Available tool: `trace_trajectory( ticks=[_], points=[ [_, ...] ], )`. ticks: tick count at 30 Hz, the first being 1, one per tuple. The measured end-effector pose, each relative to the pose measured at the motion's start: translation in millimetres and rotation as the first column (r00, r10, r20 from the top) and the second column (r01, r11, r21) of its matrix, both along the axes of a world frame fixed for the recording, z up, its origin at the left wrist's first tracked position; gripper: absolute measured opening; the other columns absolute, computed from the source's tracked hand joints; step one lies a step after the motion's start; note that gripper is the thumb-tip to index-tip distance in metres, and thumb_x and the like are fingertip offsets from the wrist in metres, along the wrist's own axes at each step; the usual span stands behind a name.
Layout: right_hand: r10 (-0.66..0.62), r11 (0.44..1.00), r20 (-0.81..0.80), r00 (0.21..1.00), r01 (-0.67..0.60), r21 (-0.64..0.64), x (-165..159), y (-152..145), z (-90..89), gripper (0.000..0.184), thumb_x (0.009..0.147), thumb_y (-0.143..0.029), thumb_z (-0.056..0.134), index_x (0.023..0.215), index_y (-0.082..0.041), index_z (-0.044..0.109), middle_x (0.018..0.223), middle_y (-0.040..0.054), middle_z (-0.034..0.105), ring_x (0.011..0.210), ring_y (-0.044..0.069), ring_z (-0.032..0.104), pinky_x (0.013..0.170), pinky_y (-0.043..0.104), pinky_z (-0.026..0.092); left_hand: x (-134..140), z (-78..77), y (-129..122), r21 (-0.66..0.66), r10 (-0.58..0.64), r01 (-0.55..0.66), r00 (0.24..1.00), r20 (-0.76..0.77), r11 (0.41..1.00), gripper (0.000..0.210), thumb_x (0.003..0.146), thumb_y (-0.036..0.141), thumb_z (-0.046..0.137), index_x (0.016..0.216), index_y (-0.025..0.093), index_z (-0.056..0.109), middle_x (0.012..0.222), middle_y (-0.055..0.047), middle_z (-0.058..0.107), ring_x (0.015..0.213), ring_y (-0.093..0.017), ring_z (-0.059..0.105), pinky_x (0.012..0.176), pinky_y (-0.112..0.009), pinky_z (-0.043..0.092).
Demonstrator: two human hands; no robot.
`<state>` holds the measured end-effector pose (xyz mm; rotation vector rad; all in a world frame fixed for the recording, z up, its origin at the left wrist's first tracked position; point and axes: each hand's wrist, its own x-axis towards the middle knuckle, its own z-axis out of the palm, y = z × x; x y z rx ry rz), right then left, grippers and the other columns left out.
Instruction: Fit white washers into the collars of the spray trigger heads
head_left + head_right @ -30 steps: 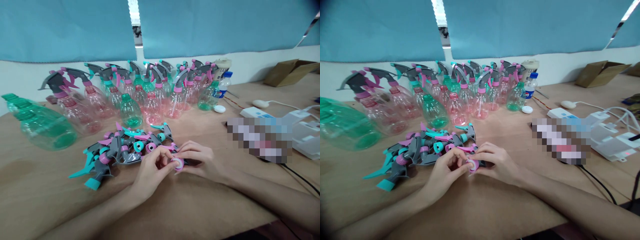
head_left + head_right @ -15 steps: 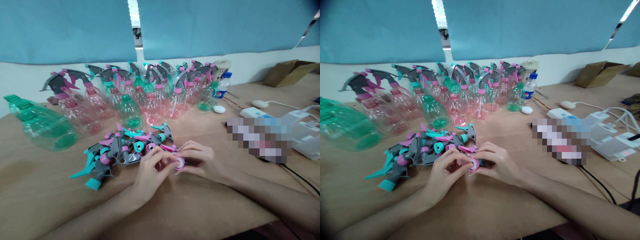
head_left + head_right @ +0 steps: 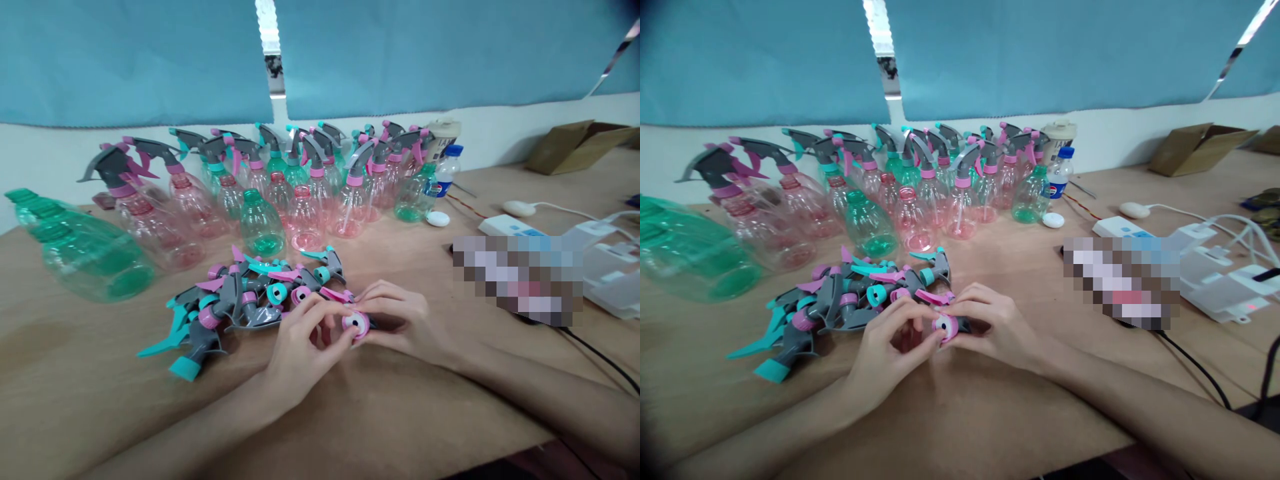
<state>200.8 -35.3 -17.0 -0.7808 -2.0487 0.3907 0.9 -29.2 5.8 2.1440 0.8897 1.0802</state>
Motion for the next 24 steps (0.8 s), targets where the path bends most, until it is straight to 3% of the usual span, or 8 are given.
trace_trajectory(
  ticks=[15, 24],
  points=[
    [-0.026, 1.0, 0.008, 1.0, 0.026, -0.007, 0.1, 0.0, 0.2, 0.031, 0.077, -0.029, 0.073, 0.105, -0.02, 0.063, 0.092, 0.0055, 0.067, 0.089, 0.017, 0.062, 0.075, 0.032, 0.055, -1.7, -1.4, 0.4, -0.022, -0.027, 0.025, 0.995, -0.092, 0.999, 0.013, 0.085, 0.017, 0.061, 0.095, 0.021, 0.066, 0.066, 0.004, 0.045, 0.057, -0.008, 0.044, 0.052, -0.02, 0.036],
    [-0.02, 0.999, 0.034, 0.999, 0.018, 0.034, -0.6, 1.9, -2.5, 0.031, 0.078, -0.027, 0.071, 0.108, -0.02, 0.063, 0.094, 0.0057, 0.067, 0.09, 0.018, 0.061, 0.076, 0.032, 0.055, -0.3, -4.7, 1.7, -0.065, 0.016, -0.025, 0.992, -0.126, 0.998, 0.004, 0.082, 0.019, 0.063, 0.086, 0.019, 0.065, 0.059, 0.006, 0.045, 0.053, -0.009, 0.042, 0.051, -0.02, 0.034]
  ],
)
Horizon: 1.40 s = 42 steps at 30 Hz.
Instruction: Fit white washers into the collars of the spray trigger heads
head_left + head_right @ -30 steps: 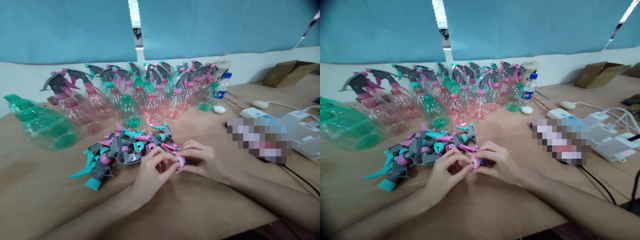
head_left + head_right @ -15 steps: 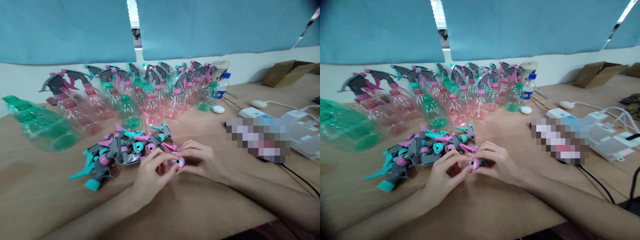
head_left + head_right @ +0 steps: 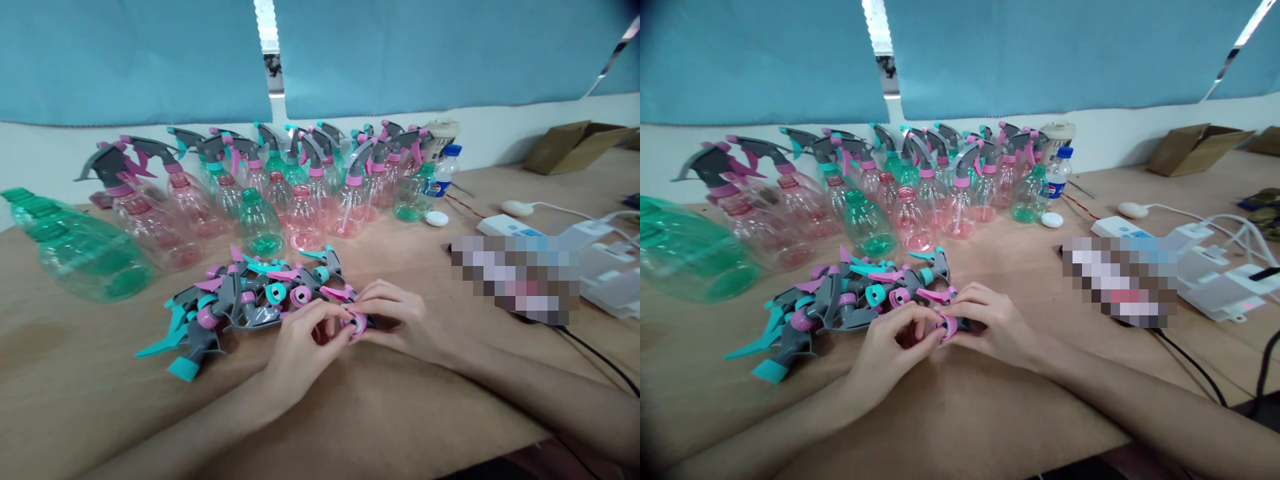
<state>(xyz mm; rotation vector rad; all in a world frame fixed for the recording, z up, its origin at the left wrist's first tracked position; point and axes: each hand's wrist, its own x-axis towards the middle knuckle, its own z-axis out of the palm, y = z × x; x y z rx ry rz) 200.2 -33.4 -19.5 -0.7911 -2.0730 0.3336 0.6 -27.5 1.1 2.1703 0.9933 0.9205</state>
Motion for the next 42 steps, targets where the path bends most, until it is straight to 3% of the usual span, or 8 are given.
trace_trajectory(
  ticks=[5, 10, 16, 24, 32, 42],
  points=[
    [-0.006, 1.0, -0.003, 1.0, 0.006, -0.013, -2.3, -1.3, 1.6, 0.028, 0.081, -0.028, 0.067, 0.108, -0.02, 0.063, 0.094, 0.0063, 0.067, 0.09, 0.018, 0.061, 0.076, 0.033, 0.055, 1.3, 1.6, -1.3, 0.035, 0.015, -0.016, 1.0, 0.001, 0.999, 0.003, 0.083, 0.019, 0.062, 0.083, 0.018, 0.064, 0.06, 0.005, 0.046, 0.054, -0.009, 0.043, 0.05, -0.02, 0.035],
    [0.0, 0.996, -0.019, 1.0, -0.001, -0.084, -5.8, -5.2, 2.4, 0.023, 0.083, -0.03, 0.065, 0.103, -0.019, 0.063, 0.092, 0.0067, 0.065, 0.086, 0.018, 0.062, 0.072, 0.032, 0.055, 0.7, 3.6, -2.2, 0.124, -0.105, 0.098, 0.993, 0.049, 0.987, 0.009, 0.084, 0.012, 0.055, 0.081, 0.017, 0.062, 0.061, 0.005, 0.046, 0.053, -0.008, 0.043, 0.051, -0.019, 0.037],
    [0.005, 0.996, -0.028, 1.0, -0.008, -0.089, -6.0, -6.8, 2.9, 0.025, 0.082, -0.03, 0.066, 0.103, -0.018, 0.062, 0.093, 0.0076, 0.065, 0.087, 0.018, 0.061, 0.074, 0.032, 0.054, -1.8, 9.0, -3.1, 0.12, -0.19, 0.183, 0.98, 0.051, 0.976, 0.009, 0.085, 0.016, 0.055, 0.08, 0.016, 0.062, 0.064, 0.002, 0.05, 0.053, -0.009, 0.044, 0.049, -0.019, 0.037],
    [-0.06, 0.995, -0.026, 0.998, 0.058, -0.081, -0.6, -2.6, 2.7, 0.027, 0.081, -0.031, 0.068, 0.105, -0.02, 0.064, 0.093, 0.0062, 0.065, 0.083, 0.017, 0.063, 0.072, 0.031, 0.055, -3.6, 8.6, -3.8, 0.111, -0.039, 0.041, 0.999, -0.018, 0.993, 0.018, 0.089, 0.024, 0.051, 0.081, 0.016, 0.065, 0.062, 0.002, 0.05, 0.054, -0.009, 0.044, 0.051, -0.02, 0.036],
    [-0.073, 0.992, -0.062, 0.995, 0.066, -0.107, -0.2, -2.3, 4.9, 0.027, 0.08, -0.034, 0.068, 0.103, -0.02, 0.065, 0.092, 0.0056, 0.065, 0.083, 0.017, 0.063, 0.072, 0.031, 0.055, -3.7, 8.5, -8.4, 0.108, 0.01, -0.004, 0.998, -0.055, 0.994, 0.017, 0.09, 0.026, 0.05, 0.09, 0.018, 0.065, 0.069, 0.002, 0.053, 0.054, -0.009, 0.046, 0.053, -0.021, 0.038],
    [-0.057, 0.99, -0.065, 0.996, 0.048, -0.131, -0.8, -4.4, 7.6, 0.026, 0.08, -0.033, 0.069, 0.101, -0.019, 0.064, 0.09, 0.0054, 0.064, 0.081, 0.016, 0.063, 0.07, 0.03, 0.055, -4.6, 6.9, -4.7, 0.047, -0.083, 0.083, 0.996, -0.015, 0.995, 0.01, 0.09, 0.024, 0.051, 0.092, 0.018, 0.059, 0.07, 0.002, 0.054, 0.058, -0.01, 0.048, 0.055, -0.021, 0.039]
  ],
)
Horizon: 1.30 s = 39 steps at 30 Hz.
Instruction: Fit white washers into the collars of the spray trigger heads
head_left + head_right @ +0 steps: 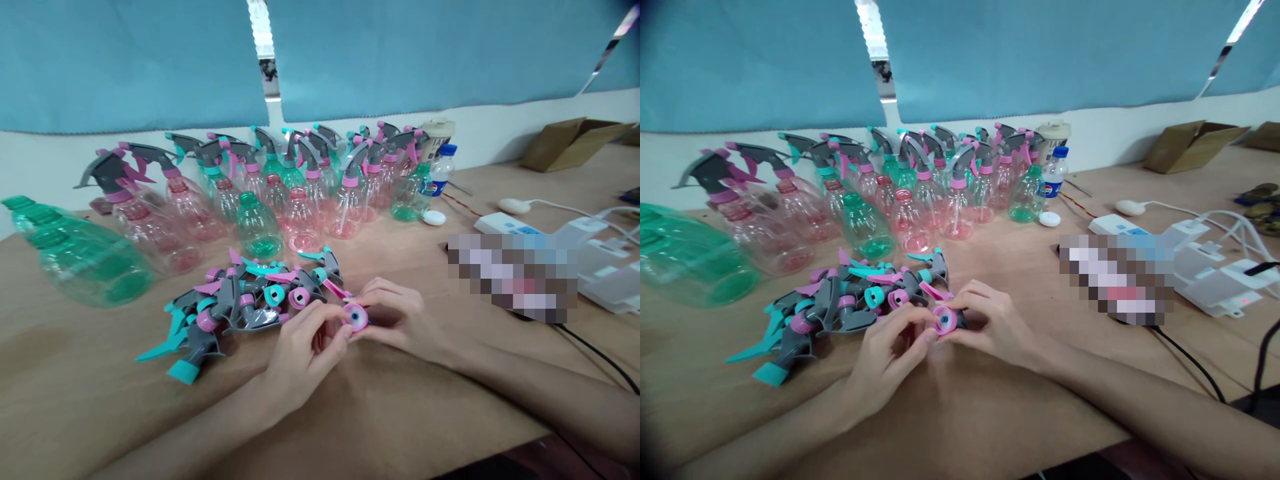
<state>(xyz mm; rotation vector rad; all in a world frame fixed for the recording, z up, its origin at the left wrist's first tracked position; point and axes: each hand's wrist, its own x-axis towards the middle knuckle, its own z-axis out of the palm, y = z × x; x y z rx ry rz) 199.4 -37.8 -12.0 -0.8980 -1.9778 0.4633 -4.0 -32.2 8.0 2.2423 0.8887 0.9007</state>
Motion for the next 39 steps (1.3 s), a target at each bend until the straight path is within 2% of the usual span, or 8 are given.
trace_trajectory(
  ticks=[3, 6, 12, 19, 25, 30, 35, 39],
  points=[
    [0.0, 1.0, -0.005, 1.0, 0.0, 0.006, -0.7, -0.4, 0.9, 0.026, 0.081, -0.033, 0.067, 0.102, -0.019, 0.064, 0.09, 0.0057, 0.065, 0.081, 0.016, 0.063, 0.07, 0.03, 0.054, 1.3, -2.5, -2.8, -0.02, -0.014, 0.013, 0.999, -0.041, 1.0, 0.017, 0.087, 0.024, 0.054, 0.103, 0.018, 0.053, 0.068, 0.004, 0.053, 0.053, -0.009, 0.047, 0.049, -0.02, 0.038],
    [0.017, 1.0, 0.017, 1.0, -0.017, 0.005, -1.7, -1.6, 0.9, 0.024, 0.082, -0.032, 0.066, 0.102, -0.019, 0.064, 0.091, 0.006, 0.065, 0.082, 0.017, 0.063, 0.07, 0.03, 0.055, 1.8, -3.6, -4.9, 0.036, -0.034, 0.037, 0.997, -0.075, 0.999, 0.028, 0.084, 0.023, 0.056, 0.111, 0.018, 0.049, 0.064, 0.006, 0.05, 0.05, -0.009, 0.045, 0.047, -0.02, 0.037],
    [0.048, 0.999, 0.029, 0.998, -0.049, 0.01, -2.5, -2.8, -1.9, 0.024, 0.082, -0.032, 0.066, 0.102, -0.02, 0.063, 0.089, 0.0061, 0.065, 0.082, 0.017, 0.063, 0.071, 0.031, 0.054, 0.3, -3.3, -3.5, 0.113, -0.15, 0.152, 0.988, -0.027, 0.982, 0.02, 0.084, 0.02, 0.055, 0.103, 0.017, 0.053, 0.055, 0.008, 0.044, 0.044, -0.007, 0.038, 0.043, -0.019, 0.032],
    [0.047, 0.998, 0.047, 0.998, -0.049, 0.031, -1.7, -0.3, -6.1, 0.029, 0.081, -0.032, 0.067, 0.107, -0.018, 0.063, 0.09, 0.0065, 0.064, 0.083, 0.017, 0.061, 0.071, 0.031, 0.054, 0.9, -3.8, -0.7, 0.039, -0.064, 0.066, 0.997, -0.049, 0.997, 0.007, 0.088, 0.021, 0.052, 0.088, 0.017, 0.058, 0.061, 0.005, 0.05, 0.049, -0.007, 0.04, 0.048, -0.019, 0.034],
    [-0.045, 0.999, -0.013, 0.999, 0.045, -0.01, -2.3, 0.3, 2.4, 0.023, 0.08, -0.029, 0.069, 0.101, -0.019, 0.065, 0.091, 0.0052, 0.065, 0.082, 0.016, 0.062, 0.07, 0.029, 0.053, 0.0, -2.0, -1.7, -0.069, 0.022, -0.028, 0.996, -0.089, 0.997, 0.016, 0.092, 0.029, 0.047, 0.102, 0.019, 0.052, 0.06, 0.007, 0.045, 0.05, -0.009, 0.043, 0.049, -0.021, 0.033],
    [-0.126, 0.992, -0.02, 0.992, 0.126, -0.001, -1.3, 2.7, 4.6, 0.025, 0.078, -0.033, 0.071, 0.1, -0.022, 0.065, 0.089, 0.0033, 0.066, 0.081, 0.016, 0.063, 0.069, 0.029, 0.054, 0.3, -3.3, -1.8, -0.058, 0.095, -0.097, 0.995, -0.033, 0.994, 0.018, 0.094, 0.029, 0.044, 0.109, 0.019, 0.048, 0.066, 0.006, 0.048, 0.054, -0.01, 0.045, 0.051, -0.021, 0.034],
    [-0.188, 0.98, 0.077, 0.979, 0.182, 0.078, 5.0, 10.1, 2.1, 0.026, 0.08, -0.034, 0.069, 0.102, -0.021, 0.063, 0.09, 0.005, 0.065, 0.08, 0.018, 0.063, 0.069, 0.032, 0.055, -4.7, -6.6, -3.3, -0.007, 0.057, -0.057, 0.998, -0.036, 0.998, 0.018, 0.093, 0.028, 0.043, 0.108, 0.019, 0.047, 0.067, 0.005, 0.05, 0.052, -0.009, 0.045, 0.05, -0.021, 0.035],
    [-0.278, 0.951, 0.145, 0.95, 0.25, 0.184, 7.7, 14.1, 13.6, 0.026, 0.08, -0.036, 0.067, 0.101, -0.022, 0.063, 0.092, 0.0053, 0.065, 0.08, 0.019, 0.063, 0.07, 0.033, 0.055, -21.6, -4.5, -7.0, 0.127, -0.01, 0.018, 0.998, -0.061, 0.992, 0.013, 0.092, 0.022, 0.044, 0.104, 0.019, 0.049, 0.066, 0.005, 0.05, 0.049, -0.008, 0.043, 0.048, -0.02, 0.034]
  ],
)
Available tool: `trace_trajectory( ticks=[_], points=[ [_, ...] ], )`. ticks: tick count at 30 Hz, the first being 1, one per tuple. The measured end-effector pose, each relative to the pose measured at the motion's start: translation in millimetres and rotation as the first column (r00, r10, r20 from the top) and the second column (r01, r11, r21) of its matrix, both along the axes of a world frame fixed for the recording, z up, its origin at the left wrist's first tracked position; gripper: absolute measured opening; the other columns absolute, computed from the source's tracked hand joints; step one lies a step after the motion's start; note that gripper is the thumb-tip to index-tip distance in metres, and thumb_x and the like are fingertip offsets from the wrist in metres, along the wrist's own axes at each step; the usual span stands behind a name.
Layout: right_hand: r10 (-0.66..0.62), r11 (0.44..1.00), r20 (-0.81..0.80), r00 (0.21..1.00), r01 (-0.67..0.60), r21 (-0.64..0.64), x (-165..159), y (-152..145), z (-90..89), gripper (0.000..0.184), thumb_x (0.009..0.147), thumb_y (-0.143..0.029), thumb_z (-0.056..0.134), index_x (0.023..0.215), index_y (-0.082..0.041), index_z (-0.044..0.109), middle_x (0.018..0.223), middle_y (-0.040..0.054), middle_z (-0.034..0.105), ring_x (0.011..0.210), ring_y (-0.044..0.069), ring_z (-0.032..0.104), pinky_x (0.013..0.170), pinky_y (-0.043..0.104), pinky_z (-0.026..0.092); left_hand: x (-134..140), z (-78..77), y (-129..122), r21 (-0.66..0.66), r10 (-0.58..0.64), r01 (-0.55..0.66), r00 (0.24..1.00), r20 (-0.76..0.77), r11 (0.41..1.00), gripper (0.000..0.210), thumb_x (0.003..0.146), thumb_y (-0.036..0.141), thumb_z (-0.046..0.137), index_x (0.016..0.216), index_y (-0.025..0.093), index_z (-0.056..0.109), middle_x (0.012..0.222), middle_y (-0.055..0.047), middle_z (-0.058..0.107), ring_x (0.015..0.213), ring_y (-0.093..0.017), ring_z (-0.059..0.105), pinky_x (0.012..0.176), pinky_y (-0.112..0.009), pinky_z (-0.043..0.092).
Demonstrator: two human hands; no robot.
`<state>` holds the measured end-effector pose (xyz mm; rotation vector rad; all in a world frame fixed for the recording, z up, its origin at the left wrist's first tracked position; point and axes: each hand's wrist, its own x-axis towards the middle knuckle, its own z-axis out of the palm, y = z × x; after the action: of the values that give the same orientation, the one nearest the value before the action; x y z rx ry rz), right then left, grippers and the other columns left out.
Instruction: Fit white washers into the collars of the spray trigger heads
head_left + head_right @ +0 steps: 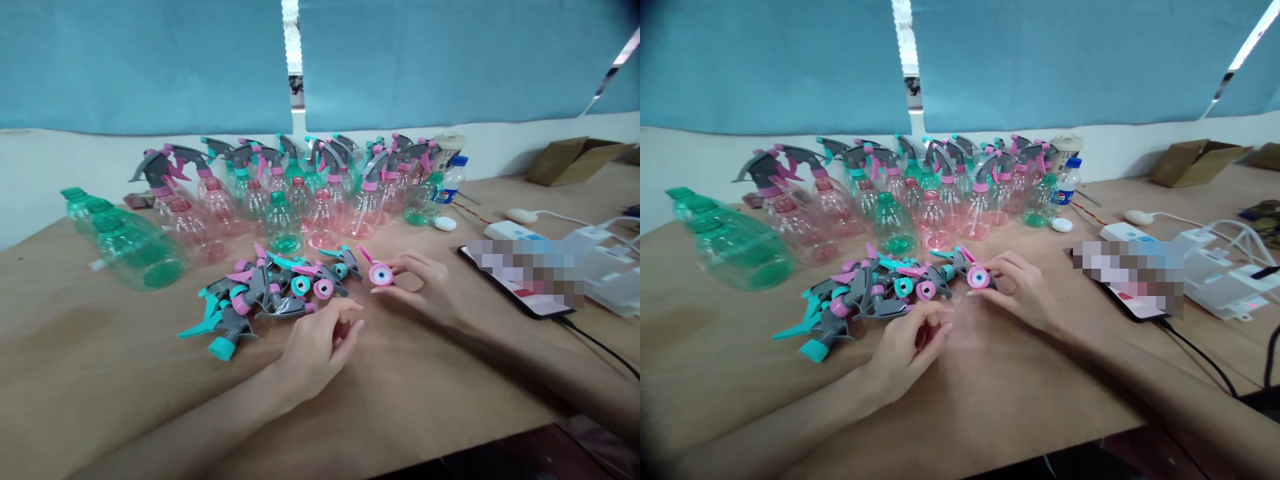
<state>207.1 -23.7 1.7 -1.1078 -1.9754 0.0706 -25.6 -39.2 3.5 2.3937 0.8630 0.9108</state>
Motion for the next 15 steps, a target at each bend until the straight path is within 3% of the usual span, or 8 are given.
trace_trajectory(
  ticks=[3, 8, 11, 15],
  points=[
    [-0.038, 0.999, 0.115, 0.993, 0.037, 0.008, -4.9, 2.8, 19.5, 0.021, 0.083, -0.037, 0.064, 0.098, -0.022, 0.063, 0.09, 0.0053, 0.066, 0.08, 0.02, 0.064, 0.07, 0.034, 0.055, -19.2, 4.1, -3.0, 0.086, -0.059, 0.062, 0.998, -0.032, 0.994, 0.009, 0.092, 0.02, 0.044, 0.094, 0.018, 0.052, 0.064, 0.005, 0.05, 0.05, -0.008, 0.044, 0.049, -0.019, 0.034],
    [-0.038, 0.996, 0.262, 0.964, 0.016, 0.083, -27.5, 22.2, 49.3, 0.022, 0.086, -0.035, 0.06, 0.1, -0.019, 0.063, 0.095, 0.0074, 0.066, 0.086, 0.021, 0.064, 0.073, 0.034, 0.053, -47.1, 8.3, -7.8, 0.2, -0.098, 0.113, 0.992, -0.084, 0.973, 0.027, 0.097, 0.023, 0.034, 0.079, 0.017, 0.054, 0.062, 0.002, 0.053, 0.052, -0.01, 0.047, 0.051, -0.021, 0.037],
    [0.015, 0.988, 0.32, 0.947, -0.063, 0.14, -49.7, 41.5, 54.1, 0.024, 0.088, -0.036, 0.058, 0.102, -0.017, 0.063, 0.096, 0.0084, 0.066, 0.086, 0.02, 0.063, 0.074, 0.033, 0.053, -57.2, 7.9, -10.8, 0.243, -0.082, 0.108, 0.99, -0.113, 0.964, 0.032, 0.098, 0.024, 0.03, 0.078, 0.017, 0.054, 0.063, 0.001, 0.056, 0.053, -0.011, 0.05, 0.051, -0.022, 0.038],
    [0.126, 0.957, 0.446, 0.886, -0.227, 0.183, -84.7, 61.8, 44.8, 0.031, 0.091, -0.037, 0.053, 0.111, -0.014, 0.061, 0.1, 0.0105, 0.067, 0.091, 0.022, 0.061, 0.078, 0.037, 0.052, -70.8, 8.0, -14.2, 0.257, -0.076, 0.104, 0.99, -0.115, 0.961, 0.033, 0.099, 0.024, 0.029, 0.08, 0.016, 0.055, 0.067, -0.001, 0.06, 0.058, -0.012, 0.055, 0.054, -0.022, 0.042]
  ],
)
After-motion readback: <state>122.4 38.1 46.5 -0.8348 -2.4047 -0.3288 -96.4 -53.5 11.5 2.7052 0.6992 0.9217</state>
